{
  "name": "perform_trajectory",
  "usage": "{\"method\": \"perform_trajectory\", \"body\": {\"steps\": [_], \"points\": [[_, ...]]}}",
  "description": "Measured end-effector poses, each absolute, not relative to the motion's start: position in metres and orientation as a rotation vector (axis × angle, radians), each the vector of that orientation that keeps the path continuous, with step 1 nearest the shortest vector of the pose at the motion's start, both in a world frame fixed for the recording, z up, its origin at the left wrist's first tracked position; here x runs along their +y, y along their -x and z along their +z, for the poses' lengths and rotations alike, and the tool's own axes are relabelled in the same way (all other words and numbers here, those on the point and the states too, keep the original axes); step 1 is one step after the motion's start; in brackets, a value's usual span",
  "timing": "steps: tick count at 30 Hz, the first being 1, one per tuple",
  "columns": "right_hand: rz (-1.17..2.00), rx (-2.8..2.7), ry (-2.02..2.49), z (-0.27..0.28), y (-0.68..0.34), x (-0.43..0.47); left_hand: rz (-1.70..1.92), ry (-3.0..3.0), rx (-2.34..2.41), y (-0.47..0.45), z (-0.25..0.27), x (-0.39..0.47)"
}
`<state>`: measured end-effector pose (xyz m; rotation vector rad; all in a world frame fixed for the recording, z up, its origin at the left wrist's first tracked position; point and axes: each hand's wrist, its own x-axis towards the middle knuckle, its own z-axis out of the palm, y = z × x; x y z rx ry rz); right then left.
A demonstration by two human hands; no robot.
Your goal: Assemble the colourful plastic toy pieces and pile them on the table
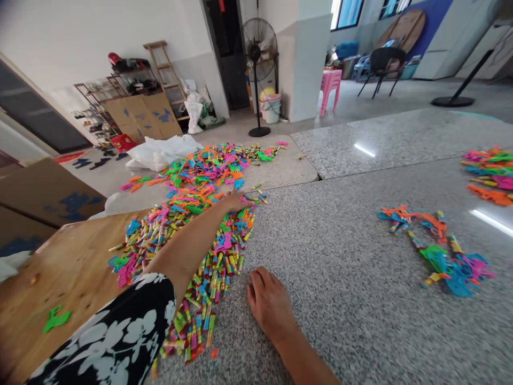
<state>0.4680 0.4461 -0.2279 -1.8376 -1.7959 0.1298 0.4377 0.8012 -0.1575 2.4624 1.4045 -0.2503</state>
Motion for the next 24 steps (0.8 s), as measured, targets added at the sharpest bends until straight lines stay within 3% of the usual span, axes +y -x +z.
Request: {"method": "perform_trajectory", "body": {"steps": [10, 19, 24], "points": [[0.142, -1.793, 1.883, -0.223, -0.468, 0.451, -0.260, -2.872, 0.825, -0.396, -0.149, 0.687], [0.145, -1.891, 1.884, -0.216, -0.465, 0.430, 0.036, -2.861, 0.950, -0.307, -0.118, 0.600], [0.053, -1.755, 2.019, -0.220, -0.463, 0.393, 0.432, -2.654, 1.171, -0.261, -0.121, 0.576]]}}
